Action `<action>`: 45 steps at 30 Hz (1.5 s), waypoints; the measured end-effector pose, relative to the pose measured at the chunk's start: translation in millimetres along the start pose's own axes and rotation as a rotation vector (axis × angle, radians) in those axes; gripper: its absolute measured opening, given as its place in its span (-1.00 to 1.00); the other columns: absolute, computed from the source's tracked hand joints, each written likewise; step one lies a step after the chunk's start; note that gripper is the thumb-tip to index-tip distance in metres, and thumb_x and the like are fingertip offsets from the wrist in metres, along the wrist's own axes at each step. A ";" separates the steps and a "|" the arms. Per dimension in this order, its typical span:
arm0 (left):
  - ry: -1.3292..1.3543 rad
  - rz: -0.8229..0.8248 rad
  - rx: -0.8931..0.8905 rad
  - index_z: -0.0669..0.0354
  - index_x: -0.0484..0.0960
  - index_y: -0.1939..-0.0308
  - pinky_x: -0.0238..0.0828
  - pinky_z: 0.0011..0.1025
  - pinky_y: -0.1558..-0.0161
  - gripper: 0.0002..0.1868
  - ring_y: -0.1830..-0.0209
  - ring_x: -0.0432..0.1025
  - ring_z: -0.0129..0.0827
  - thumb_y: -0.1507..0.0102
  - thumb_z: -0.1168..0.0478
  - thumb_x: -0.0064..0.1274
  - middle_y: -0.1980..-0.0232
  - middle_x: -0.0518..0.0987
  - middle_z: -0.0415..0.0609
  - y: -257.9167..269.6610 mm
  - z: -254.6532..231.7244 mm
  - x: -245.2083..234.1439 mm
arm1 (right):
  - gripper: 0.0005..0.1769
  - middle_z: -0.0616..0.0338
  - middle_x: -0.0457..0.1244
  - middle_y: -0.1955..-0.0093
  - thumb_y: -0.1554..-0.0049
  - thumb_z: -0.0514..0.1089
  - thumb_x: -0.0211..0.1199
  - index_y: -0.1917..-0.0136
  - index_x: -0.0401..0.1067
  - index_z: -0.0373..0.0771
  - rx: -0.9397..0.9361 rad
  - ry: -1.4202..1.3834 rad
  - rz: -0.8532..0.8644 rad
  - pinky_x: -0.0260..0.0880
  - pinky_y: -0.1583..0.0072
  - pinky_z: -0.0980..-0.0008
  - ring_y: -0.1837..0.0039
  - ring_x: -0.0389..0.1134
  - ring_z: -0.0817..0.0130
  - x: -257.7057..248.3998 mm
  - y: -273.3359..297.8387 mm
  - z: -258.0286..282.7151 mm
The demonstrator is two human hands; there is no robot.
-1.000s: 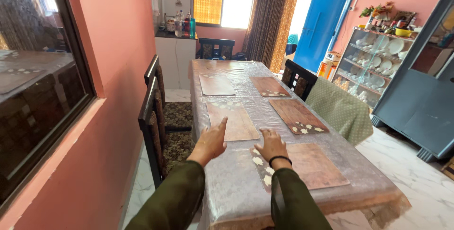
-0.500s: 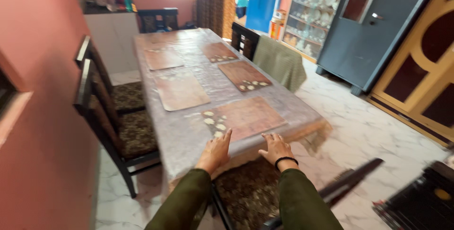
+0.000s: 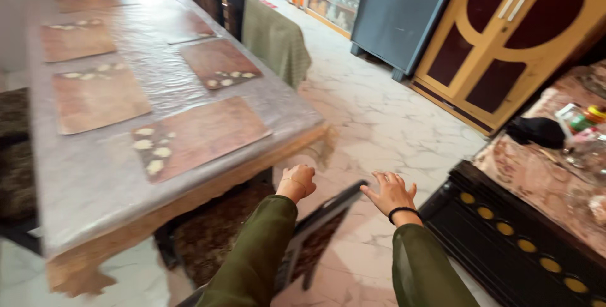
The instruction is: The person arranges chairs around a dining table, places a folded cloth on the back of one chair, and brings a tray of glasses and condiments from a bed to the table.
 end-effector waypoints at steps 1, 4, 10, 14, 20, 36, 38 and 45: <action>0.023 0.032 -0.008 0.08 0.70 0.09 0.29 0.05 -0.23 -0.71 -0.18 0.47 -0.01 -0.11 0.28 0.07 -0.07 0.63 0.07 -11.7 -14.1 12.3 | -0.24 0.31 0.09 -0.57 -0.10 0.48 0.12 -0.47 0.27 0.17 0.031 -0.036 0.014 -0.24 -0.54 -0.40 -0.64 -0.04 0.26 -0.8 -4.8 -26.5; -0.010 0.105 -0.026 0.09 0.71 0.10 0.38 -0.02 -0.17 -0.73 -0.13 0.51 -0.03 -0.13 0.26 0.08 -0.05 0.65 0.09 -51.9 -51.7 40.9 | -0.26 0.21 0.06 -0.57 -0.13 0.47 0.07 -0.47 0.28 0.19 0.009 -0.039 -0.032 -0.23 -0.52 -0.38 -0.62 -0.06 0.20 2.9 -25.4 -89.8; -0.072 0.123 -0.005 0.15 0.74 0.17 0.54 -0.13 -0.02 -0.77 -0.02 0.56 0.07 -0.14 0.28 0.05 0.01 0.66 0.18 -152.1 -94.9 79.7 | -0.28 0.21 0.07 -0.57 -0.16 0.45 0.03 -0.47 0.29 0.16 0.051 -0.092 0.009 -0.15 -0.53 -0.31 -0.62 -0.03 0.24 13.7 -98.7 -167.9; -0.059 0.046 -0.024 0.13 0.75 0.19 0.56 -0.14 -0.01 -0.78 0.01 0.60 0.05 -0.17 0.26 0.03 0.05 0.70 0.16 -238.6 -112.8 107.4 | -0.29 0.20 0.06 -0.57 -0.16 0.43 0.07 -0.46 0.30 0.12 0.016 -0.114 0.004 -0.10 -0.51 -0.27 -0.63 -0.05 0.20 16.3 -174.4 -208.8; 0.071 0.029 -0.038 0.02 0.75 0.08 0.50 -0.10 -0.08 -0.70 -0.05 0.54 0.04 -0.11 0.22 0.11 0.01 0.66 0.14 -395.6 -145.2 143.6 | -0.32 0.21 0.12 -0.51 -0.16 0.38 0.12 -0.44 0.30 0.10 -0.043 -0.003 0.026 0.00 -0.48 -0.17 -0.60 -0.03 0.18 -1.3 -316.0 -255.6; 0.055 0.094 -0.213 -0.02 0.77 0.03 0.51 -0.13 -0.09 -0.68 -0.06 0.55 0.01 -0.13 0.21 0.13 -0.02 0.68 0.11 -606.9 -134.5 205.4 | -0.34 0.12 0.20 -0.40 -0.14 0.39 0.19 -0.39 0.37 0.08 -0.332 -0.002 0.051 0.15 -0.37 -0.18 -0.49 0.11 0.07 36.0 -652.2 -306.0; 0.045 0.086 -0.247 0.04 0.71 -0.06 0.54 -0.11 -0.04 -0.64 -0.01 0.56 0.07 -0.17 0.23 0.11 -0.03 0.66 0.17 -642.7 -129.6 207.4 | -0.34 0.13 0.21 -0.42 -0.17 0.41 0.16 -0.41 0.36 0.09 -0.374 -0.008 0.072 0.22 -0.34 -0.18 -0.47 0.15 0.05 58.8 -684.3 -313.8; 0.011 0.133 -0.456 -0.03 0.74 -0.03 0.51 -0.16 -0.11 -0.64 -0.10 0.54 0.00 -0.14 0.20 0.16 -0.07 0.66 0.08 -720.8 -118.0 211.8 | -0.36 0.13 0.20 -0.40 -0.13 0.33 0.24 -0.40 0.35 0.09 -0.360 -0.030 0.167 0.16 -0.38 -0.20 -0.50 0.13 0.10 90.0 -795.6 -323.5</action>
Point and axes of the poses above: each hand's wrist, its own y-axis away from the middle knuckle, its own x-axis out of the palm, z = x × y, the point moved 4 cm from there along -y, towards the middle knuckle
